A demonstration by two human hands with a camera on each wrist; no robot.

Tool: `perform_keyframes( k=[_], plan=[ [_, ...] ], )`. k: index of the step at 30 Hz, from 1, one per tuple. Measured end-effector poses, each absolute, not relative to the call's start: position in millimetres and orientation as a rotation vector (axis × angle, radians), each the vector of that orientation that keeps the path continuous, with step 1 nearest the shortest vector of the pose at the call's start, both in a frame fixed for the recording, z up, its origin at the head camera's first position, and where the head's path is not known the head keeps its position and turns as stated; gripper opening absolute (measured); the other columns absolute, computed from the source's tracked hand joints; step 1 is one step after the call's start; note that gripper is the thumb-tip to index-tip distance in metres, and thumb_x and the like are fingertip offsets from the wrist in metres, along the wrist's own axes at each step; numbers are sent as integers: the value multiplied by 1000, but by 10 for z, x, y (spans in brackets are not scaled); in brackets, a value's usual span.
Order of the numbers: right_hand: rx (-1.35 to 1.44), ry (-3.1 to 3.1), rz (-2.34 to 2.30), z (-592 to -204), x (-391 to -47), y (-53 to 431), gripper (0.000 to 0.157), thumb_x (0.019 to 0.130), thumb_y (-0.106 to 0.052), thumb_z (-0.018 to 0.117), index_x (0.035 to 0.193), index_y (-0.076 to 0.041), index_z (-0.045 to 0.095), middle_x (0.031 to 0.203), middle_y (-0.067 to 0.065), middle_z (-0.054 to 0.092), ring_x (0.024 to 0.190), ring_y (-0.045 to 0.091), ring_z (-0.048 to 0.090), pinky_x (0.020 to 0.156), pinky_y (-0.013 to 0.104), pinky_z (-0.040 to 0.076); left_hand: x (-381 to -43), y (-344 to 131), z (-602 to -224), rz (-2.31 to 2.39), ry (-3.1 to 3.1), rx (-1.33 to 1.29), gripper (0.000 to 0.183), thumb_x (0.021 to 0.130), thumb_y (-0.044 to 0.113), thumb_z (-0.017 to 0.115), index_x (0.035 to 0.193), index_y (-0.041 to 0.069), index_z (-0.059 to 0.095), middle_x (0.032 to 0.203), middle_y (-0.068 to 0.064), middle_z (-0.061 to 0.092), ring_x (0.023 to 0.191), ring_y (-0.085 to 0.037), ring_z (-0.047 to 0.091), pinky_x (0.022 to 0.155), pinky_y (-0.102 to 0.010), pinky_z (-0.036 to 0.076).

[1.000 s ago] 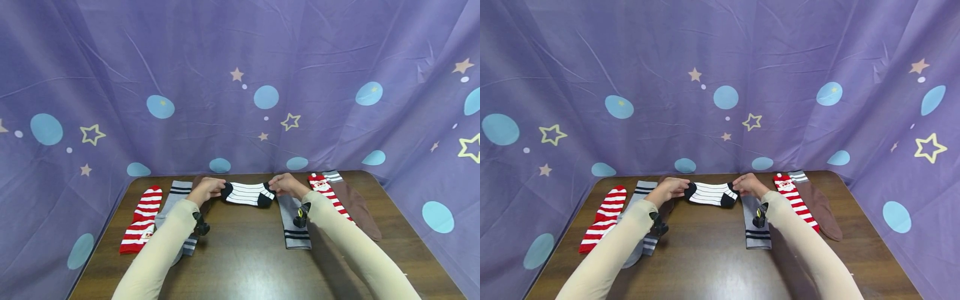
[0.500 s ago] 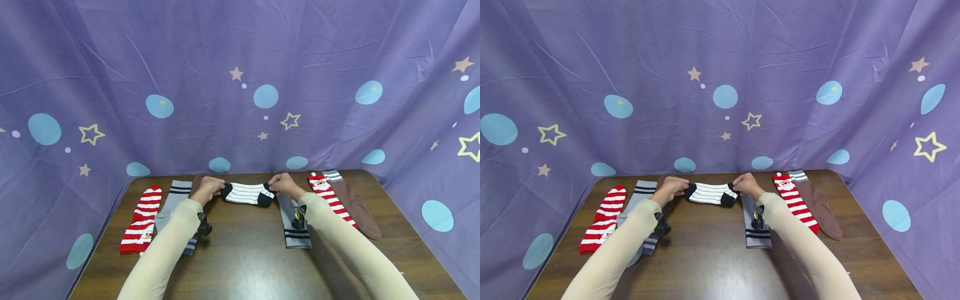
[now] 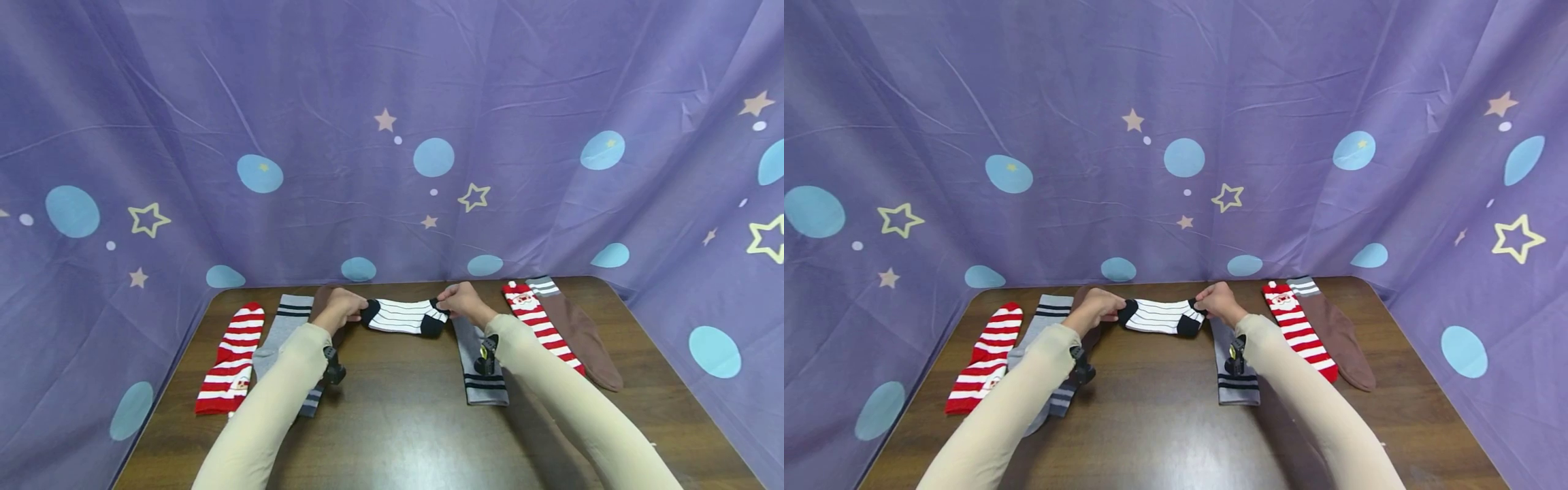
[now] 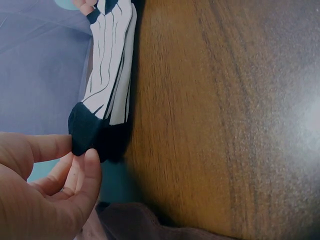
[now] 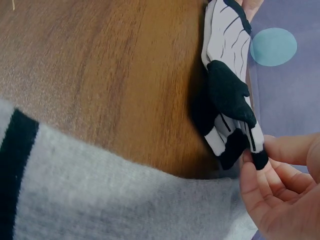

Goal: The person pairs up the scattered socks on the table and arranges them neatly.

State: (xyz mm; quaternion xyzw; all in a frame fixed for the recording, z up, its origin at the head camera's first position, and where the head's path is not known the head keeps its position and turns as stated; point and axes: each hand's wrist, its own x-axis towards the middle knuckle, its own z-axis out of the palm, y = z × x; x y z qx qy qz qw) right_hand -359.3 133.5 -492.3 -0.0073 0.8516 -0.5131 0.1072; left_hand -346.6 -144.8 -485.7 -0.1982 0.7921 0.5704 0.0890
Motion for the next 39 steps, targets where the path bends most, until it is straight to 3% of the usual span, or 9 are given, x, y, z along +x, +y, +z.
perform_keyframes(
  k=[5,11,15,23,31,39],
  plan=[
    [9,2544,-1535,-4941,-3609,1300,16,85,5,74,99,11,72,86,11,72,69,11,60,59,30,58,-3473,-1433,-4866,1725,2381,-636,25,85,-8,68,109,-9,73,90,-10,71,59,-7,52,64,-23,60],
    [-36,2556,-1592,-4979,-3646,1321,5,81,5,76,86,5,74,80,11,72,67,14,61,54,30,56,-3479,-1463,-4895,1716,2392,-688,25,86,-10,65,109,-8,73,109,-17,75,55,-5,56,69,-26,62],
    [-31,2570,-1626,-4987,-3680,1325,8,82,3,77,89,6,75,81,10,72,68,13,62,56,29,57,-3465,-1489,-4888,1777,2358,-691,27,85,-12,63,110,-10,72,114,-20,73,55,-6,57,67,-26,62],
    [9,2631,-1524,-5004,-3667,1304,15,85,4,75,99,10,73,85,12,73,65,9,57,54,23,54,-3425,-1459,-4952,1759,2379,-657,22,88,-10,64,109,-10,72,110,-18,73,63,-8,58,64,-24,60],
    [-21,2642,-1479,-5026,-3632,1310,12,81,6,76,91,9,71,77,7,68,64,11,57,51,23,53,-3452,-1443,-4971,1715,2412,-665,21,87,-8,67,107,-8,73,98,-11,72,60,-8,58,69,-26,62],
    [-147,2819,-1241,-4984,-3599,1292,11,79,0,81,84,5,72,73,4,66,57,9,52,49,20,47,-3469,-1468,-4932,1656,2413,-658,21,86,-5,71,107,-10,71,90,-7,66,70,-13,58,71,-28,62]
  ],
)
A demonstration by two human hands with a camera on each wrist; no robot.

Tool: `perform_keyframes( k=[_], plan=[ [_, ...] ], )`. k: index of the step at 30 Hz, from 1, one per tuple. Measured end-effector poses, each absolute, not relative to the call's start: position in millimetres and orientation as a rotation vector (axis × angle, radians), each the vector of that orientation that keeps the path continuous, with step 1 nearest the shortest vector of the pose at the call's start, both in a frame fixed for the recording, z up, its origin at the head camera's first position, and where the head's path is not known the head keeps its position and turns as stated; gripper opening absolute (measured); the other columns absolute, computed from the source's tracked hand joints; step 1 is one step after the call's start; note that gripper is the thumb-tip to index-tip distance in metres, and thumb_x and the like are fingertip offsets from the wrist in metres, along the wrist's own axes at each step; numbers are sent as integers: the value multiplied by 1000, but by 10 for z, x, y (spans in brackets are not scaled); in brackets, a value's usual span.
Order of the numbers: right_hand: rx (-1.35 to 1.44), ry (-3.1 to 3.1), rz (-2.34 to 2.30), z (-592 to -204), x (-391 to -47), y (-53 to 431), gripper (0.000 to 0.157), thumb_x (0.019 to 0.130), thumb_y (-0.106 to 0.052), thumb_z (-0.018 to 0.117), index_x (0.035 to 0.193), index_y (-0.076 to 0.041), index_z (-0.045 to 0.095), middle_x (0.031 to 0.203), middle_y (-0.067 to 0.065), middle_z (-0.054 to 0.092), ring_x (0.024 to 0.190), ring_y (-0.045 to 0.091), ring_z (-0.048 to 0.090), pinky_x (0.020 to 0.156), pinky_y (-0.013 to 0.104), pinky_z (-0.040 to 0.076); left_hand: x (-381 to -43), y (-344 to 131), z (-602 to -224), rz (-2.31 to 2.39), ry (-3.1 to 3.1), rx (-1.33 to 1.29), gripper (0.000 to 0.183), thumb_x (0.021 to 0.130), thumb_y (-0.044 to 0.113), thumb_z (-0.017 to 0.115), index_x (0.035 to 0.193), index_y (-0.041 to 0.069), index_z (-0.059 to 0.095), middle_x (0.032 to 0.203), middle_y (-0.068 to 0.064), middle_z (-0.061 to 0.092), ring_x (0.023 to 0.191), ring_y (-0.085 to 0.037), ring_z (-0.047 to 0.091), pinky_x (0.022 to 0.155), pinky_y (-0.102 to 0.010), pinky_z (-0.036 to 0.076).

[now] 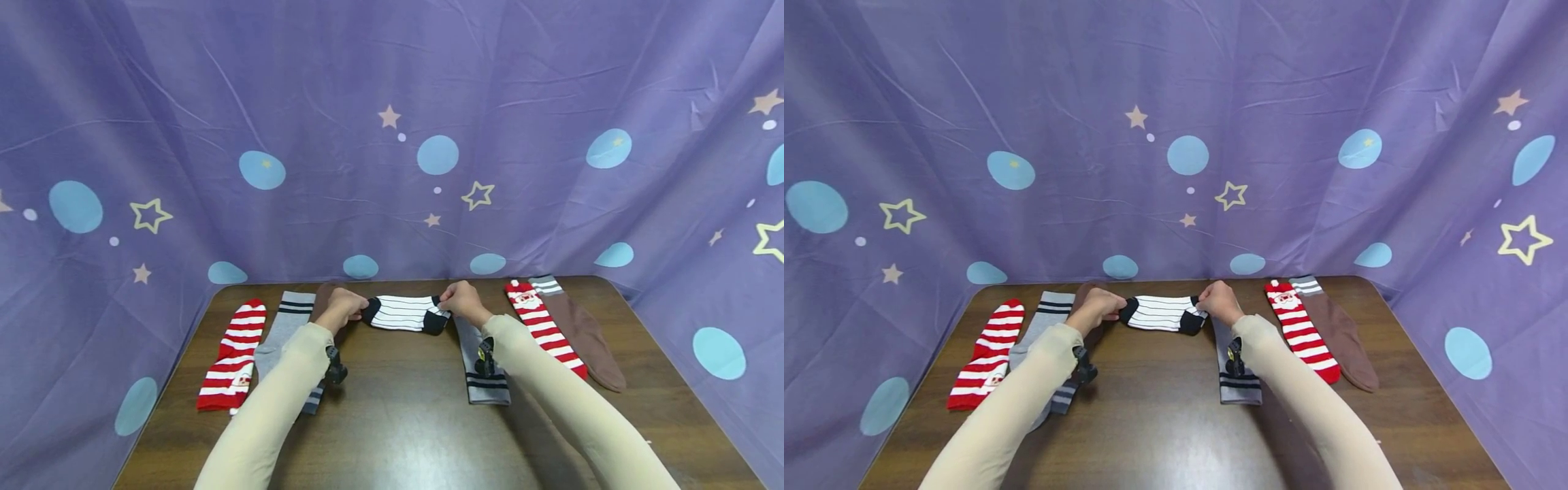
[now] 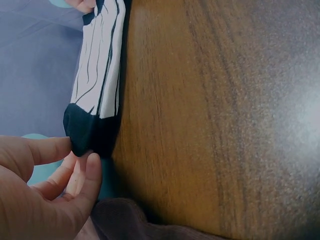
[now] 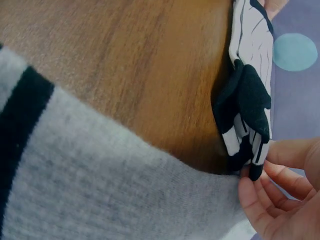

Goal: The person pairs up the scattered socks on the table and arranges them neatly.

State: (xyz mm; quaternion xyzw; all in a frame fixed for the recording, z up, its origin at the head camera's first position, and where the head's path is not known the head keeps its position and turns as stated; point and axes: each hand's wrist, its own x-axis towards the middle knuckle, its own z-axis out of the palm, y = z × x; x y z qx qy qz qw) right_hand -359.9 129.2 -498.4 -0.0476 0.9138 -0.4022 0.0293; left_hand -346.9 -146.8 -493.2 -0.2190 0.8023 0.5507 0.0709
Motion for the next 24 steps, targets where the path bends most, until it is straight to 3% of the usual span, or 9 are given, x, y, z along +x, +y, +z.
perform_keyframes(
  k=[4,11,14,16,19,22,24],
  plan=[
    [-219,2904,-1117,-4946,-3558,1262,10,77,-2,82,80,3,73,75,6,69,61,12,51,55,21,42,-3490,-1457,-4914,1638,2406,-686,25,87,4,78,106,-8,68,93,-8,61,75,-15,60,73,-28,63],
    [-234,2889,-1090,-4913,-3517,1233,12,75,0,82,79,3,71,72,2,64,66,13,51,59,23,42,-3495,-1454,-4928,1505,2460,-656,34,83,12,85,107,-5,68,118,-19,67,104,-32,71,88,-35,61],
    [-233,2878,-1078,-4920,-3523,1230,15,75,1,82,77,1,67,70,-1,58,64,12,48,58,23,40,-3473,-1447,-4927,1441,2511,-639,35,82,14,86,108,-4,69,121,-20,68,102,-32,73,86,-36,61],
    [-229,2871,-1067,-4920,-3529,1228,16,75,1,82,75,0,66,69,-3,54,64,13,46,58,23,39,-3452,-1438,-4919,1386,2563,-620,35,82,16,86,106,-2,70,116,-19,70,94,-30,74,78,-34,61],
    [-227,2871,-1036,-4922,-3549,1226,18,74,0,83,73,0,66,68,-3,51,64,14,45,58,24,38,-3430,-1421,-4904,1269,2658,-580,31,80,19,88,98,0,71,95,-14,73,74,-23,70,60,-28,55],
    [-210,2873,-1004,-4925,-3575,1225,19,73,0,85,72,-3,66,67,-4,52,64,13,45,58,24,39,-3427,-1403,-4896,1135,2730,-535,28,80,22,87,88,2,69,70,-7,64,59,-17,59,49,-25,44],
    [-209,2868,-987,-4932,-3594,1224,24,73,-1,84,66,-6,62,63,-5,49,61,12,43,56,24,36,-3432,-1391,-4898,1059,2756,-511,27,81,23,87,85,3,69,62,-2,57,55,-15,53,48,-25,41]
  ],
)
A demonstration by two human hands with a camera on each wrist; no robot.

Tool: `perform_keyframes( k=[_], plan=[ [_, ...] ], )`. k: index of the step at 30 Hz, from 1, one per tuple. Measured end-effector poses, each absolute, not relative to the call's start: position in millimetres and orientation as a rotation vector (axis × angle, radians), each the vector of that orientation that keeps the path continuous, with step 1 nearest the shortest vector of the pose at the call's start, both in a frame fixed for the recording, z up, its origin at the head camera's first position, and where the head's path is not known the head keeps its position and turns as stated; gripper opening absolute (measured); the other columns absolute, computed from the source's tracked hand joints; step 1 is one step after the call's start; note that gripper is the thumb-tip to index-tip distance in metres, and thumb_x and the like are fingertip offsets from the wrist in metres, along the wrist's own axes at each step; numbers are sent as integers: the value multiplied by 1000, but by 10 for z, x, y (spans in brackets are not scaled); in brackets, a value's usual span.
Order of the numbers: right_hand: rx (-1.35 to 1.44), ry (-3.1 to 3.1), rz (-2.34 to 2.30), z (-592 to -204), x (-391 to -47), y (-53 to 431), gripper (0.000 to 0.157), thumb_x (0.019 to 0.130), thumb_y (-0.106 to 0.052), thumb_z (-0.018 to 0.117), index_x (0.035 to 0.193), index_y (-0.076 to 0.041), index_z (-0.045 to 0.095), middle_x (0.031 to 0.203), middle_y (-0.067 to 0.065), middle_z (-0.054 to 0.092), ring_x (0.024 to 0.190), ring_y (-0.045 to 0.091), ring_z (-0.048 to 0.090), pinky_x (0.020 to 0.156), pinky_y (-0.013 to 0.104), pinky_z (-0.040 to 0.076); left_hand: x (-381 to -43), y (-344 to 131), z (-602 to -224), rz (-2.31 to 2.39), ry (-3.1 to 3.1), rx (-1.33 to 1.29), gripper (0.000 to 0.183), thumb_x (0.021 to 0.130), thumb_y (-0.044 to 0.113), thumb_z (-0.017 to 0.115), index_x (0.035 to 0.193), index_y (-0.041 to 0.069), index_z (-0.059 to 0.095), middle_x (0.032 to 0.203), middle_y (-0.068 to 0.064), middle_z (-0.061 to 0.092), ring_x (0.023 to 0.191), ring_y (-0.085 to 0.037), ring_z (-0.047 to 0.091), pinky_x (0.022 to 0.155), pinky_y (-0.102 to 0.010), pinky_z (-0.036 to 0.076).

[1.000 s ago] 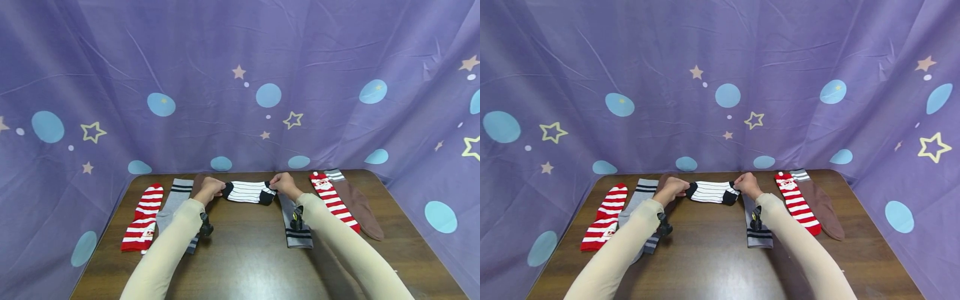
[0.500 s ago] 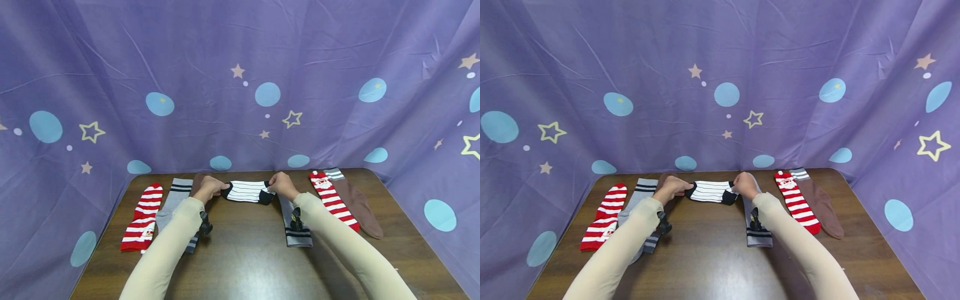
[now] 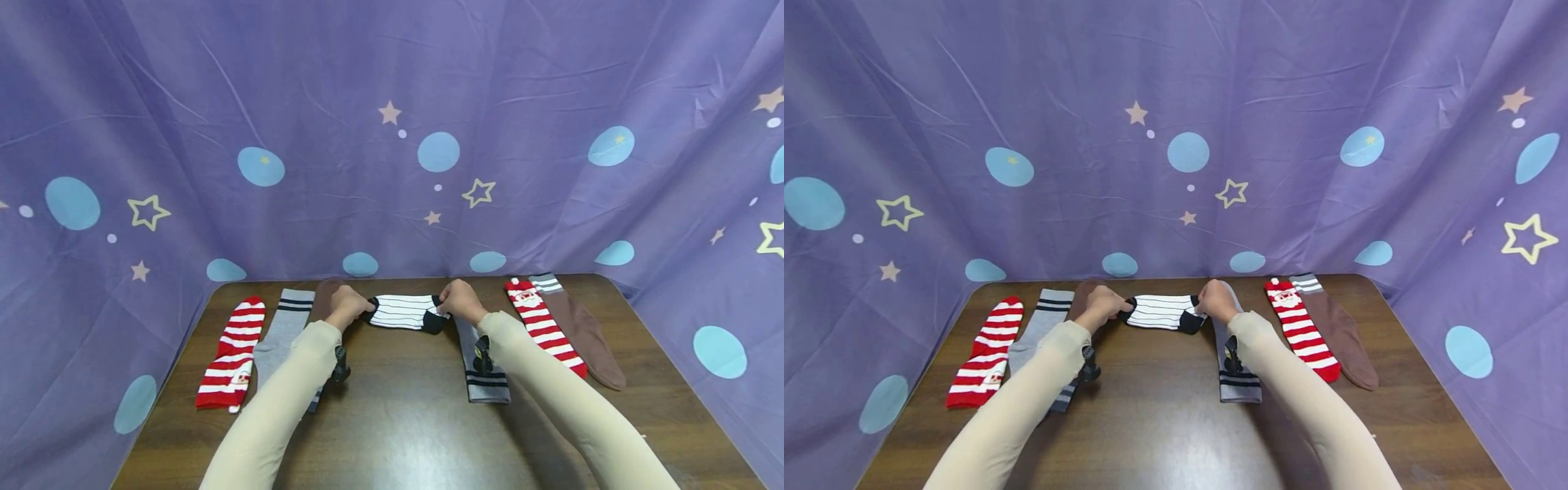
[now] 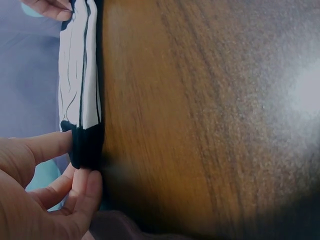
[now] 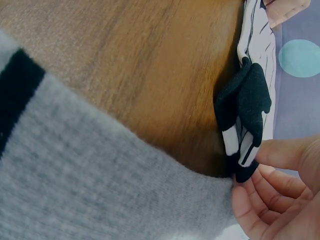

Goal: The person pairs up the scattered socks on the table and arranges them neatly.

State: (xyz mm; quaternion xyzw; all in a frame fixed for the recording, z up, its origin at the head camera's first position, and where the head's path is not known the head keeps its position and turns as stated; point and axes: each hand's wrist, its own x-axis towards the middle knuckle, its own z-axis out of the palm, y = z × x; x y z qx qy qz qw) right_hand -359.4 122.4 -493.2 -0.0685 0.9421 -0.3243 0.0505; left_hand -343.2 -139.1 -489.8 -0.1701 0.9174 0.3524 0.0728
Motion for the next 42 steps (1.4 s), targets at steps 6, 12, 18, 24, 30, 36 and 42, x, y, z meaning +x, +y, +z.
perform_keyframes(
  k=[6,12,18,24,30,36,42],
  plan=[
    [-261,2853,-985,-4945,-3628,1234,48,68,-2,83,49,-18,42,48,-10,31,50,9,27,49,24,23,-3429,-1355,-4902,994,2790,-488,29,81,22,84,94,0,71,66,-4,57,59,-17,53,51,-26,44],
    [-344,2864,-992,-4954,-3613,1252,53,65,-3,80,43,-22,35,44,-14,26,46,5,20,46,22,16,-3415,-1314,-4902,967,2810,-542,25,80,22,84,93,2,76,68,-4,63,63,-17,57,54,-25,44],
    [-387,2922,-937,-4938,-3583,1244,53,66,-6,80,43,-24,35,44,-15,26,46,3,19,46,20,15,-3426,-1315,-4908,1047,2779,-554,15,83,17,82,90,4,78,63,-3,63,58,-16,55,48,-24,43],
    [-368,2960,-885,-4901,-3559,1211,43,65,-2,76,45,-21,42,45,-13,33,47,6,28,46,21,22,-3388,-1325,-4934,1174,2871,-504,15,75,10,83,89,3,80,90,-12,78,95,-30,69,83,-33,57],
    [-275,2983,-876,-4926,-3643,1170,40,66,-1,74,51,-19,42,52,-9,37,54,12,36,50,25,29,-3423,-1319,-4976,1322,2850,-541,16,79,9,80,94,3,80,106,-16,77,115,-36,65,102,-41,52],
    [-249,2965,-973,-4909,-3712,1148,41,70,3,69,53,-17,38,52,-8,30,53,11,29,49,26,24,-3470,-1299,-4965,1417,2825,-606,14,82,8,80,95,2,79,109,-17,76,116,-37,64,103,-43,53],
    [-226,2973,-938,-4878,-3756,1119,39,71,4,68,54,-16,40,52,-8,32,53,11,30,49,26,25,-3496,-1293,-4959,1415,2833,-644,13,83,7,79,95,2,80,111,-17,75,116,-36,64,102,-43,53]
  ],
)
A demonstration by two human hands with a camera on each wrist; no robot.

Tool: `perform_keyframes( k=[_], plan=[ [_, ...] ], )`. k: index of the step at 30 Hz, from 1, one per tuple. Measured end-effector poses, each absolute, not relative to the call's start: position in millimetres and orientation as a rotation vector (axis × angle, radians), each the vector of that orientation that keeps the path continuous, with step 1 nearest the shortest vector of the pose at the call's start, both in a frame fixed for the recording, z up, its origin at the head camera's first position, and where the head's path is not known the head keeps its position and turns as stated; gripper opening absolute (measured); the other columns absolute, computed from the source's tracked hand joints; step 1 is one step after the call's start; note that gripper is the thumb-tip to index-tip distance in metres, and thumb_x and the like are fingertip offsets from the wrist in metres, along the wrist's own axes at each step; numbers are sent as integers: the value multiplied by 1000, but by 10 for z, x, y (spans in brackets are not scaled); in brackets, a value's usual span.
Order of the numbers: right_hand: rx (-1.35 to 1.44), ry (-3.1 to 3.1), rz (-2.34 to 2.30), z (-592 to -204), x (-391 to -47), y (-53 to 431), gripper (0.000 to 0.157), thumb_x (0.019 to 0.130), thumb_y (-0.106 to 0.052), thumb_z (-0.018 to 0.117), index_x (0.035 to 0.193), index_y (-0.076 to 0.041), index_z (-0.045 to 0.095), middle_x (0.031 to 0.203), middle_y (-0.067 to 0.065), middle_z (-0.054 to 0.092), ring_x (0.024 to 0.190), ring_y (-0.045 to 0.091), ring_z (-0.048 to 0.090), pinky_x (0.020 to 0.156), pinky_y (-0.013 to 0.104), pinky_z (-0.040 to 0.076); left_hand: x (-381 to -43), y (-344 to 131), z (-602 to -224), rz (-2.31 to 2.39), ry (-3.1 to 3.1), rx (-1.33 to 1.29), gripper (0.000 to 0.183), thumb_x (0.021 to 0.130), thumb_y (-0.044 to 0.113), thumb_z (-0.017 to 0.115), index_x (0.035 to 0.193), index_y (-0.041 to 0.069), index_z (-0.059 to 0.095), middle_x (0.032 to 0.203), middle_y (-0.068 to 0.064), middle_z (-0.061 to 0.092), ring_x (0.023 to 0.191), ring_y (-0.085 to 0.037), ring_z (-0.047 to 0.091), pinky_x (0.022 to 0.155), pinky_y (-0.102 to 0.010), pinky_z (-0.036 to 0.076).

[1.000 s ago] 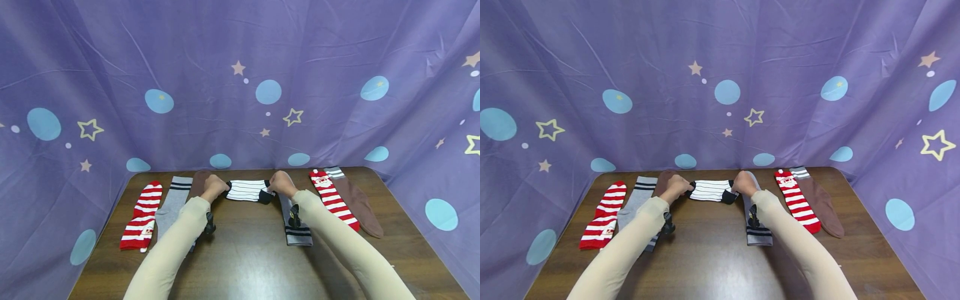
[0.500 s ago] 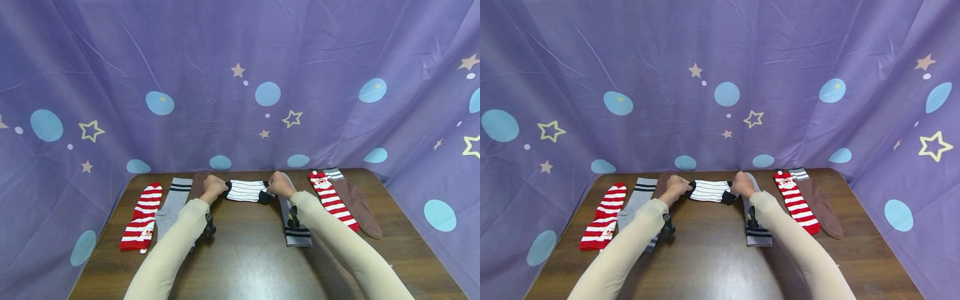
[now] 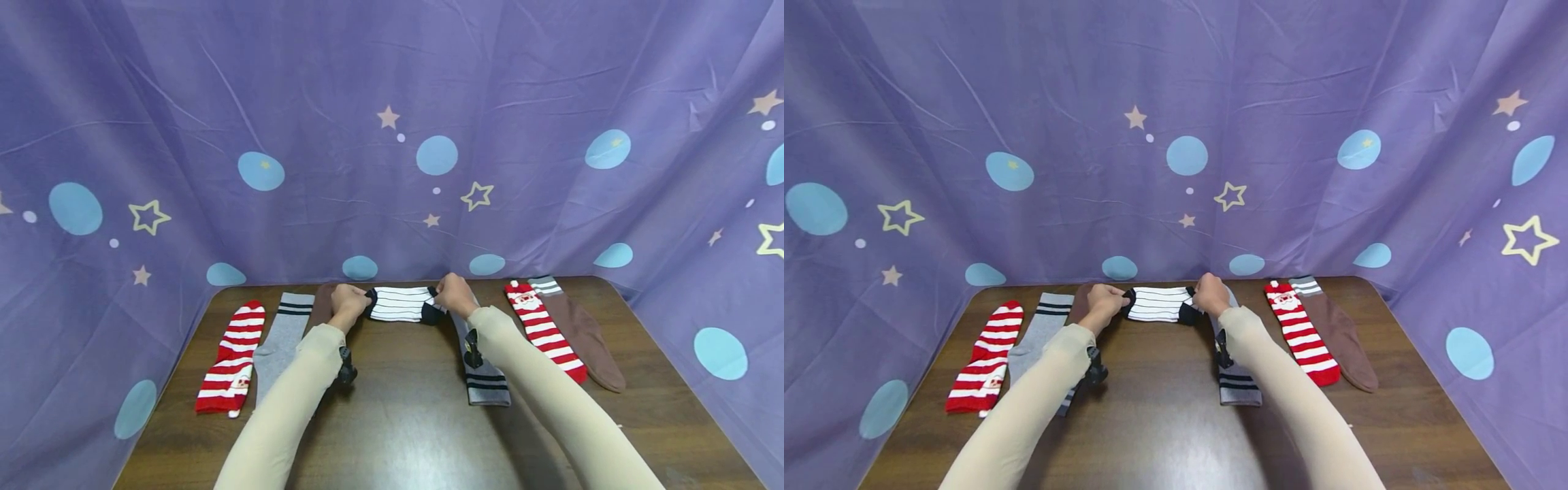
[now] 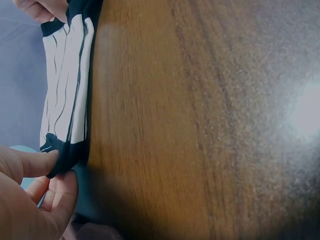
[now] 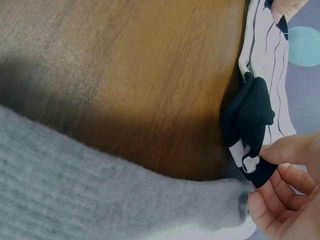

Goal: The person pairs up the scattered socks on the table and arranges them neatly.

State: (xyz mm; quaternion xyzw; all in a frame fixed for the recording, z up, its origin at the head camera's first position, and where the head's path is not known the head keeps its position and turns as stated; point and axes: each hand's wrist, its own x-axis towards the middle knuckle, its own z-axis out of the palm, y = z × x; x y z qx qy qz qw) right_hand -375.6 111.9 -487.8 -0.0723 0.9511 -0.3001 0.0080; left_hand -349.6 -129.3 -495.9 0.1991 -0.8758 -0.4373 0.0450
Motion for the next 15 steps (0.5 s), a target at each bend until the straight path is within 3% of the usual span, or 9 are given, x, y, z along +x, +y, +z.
perform_keyframes(
  k=[11,15],
  plan=[
    [-197,2999,-888,-4924,-3761,1108,27,72,0,73,62,-12,52,63,-5,49,61,14,44,55,26,35,-3539,-1306,-5002,-1259,-2739,609,15,82,9,78,96,5,80,109,-14,77,117,-35,65,104,-42,52],
    [-197,3003,-901,-4941,-3768,1108,29,72,0,76,62,-12,51,65,-4,50,63,14,45,56,27,36,-3529,-1309,-4998,-1253,-2747,608,16,82,8,76,96,5,80,109,-14,76,117,-35,64,104,-42,51]
  ],
)
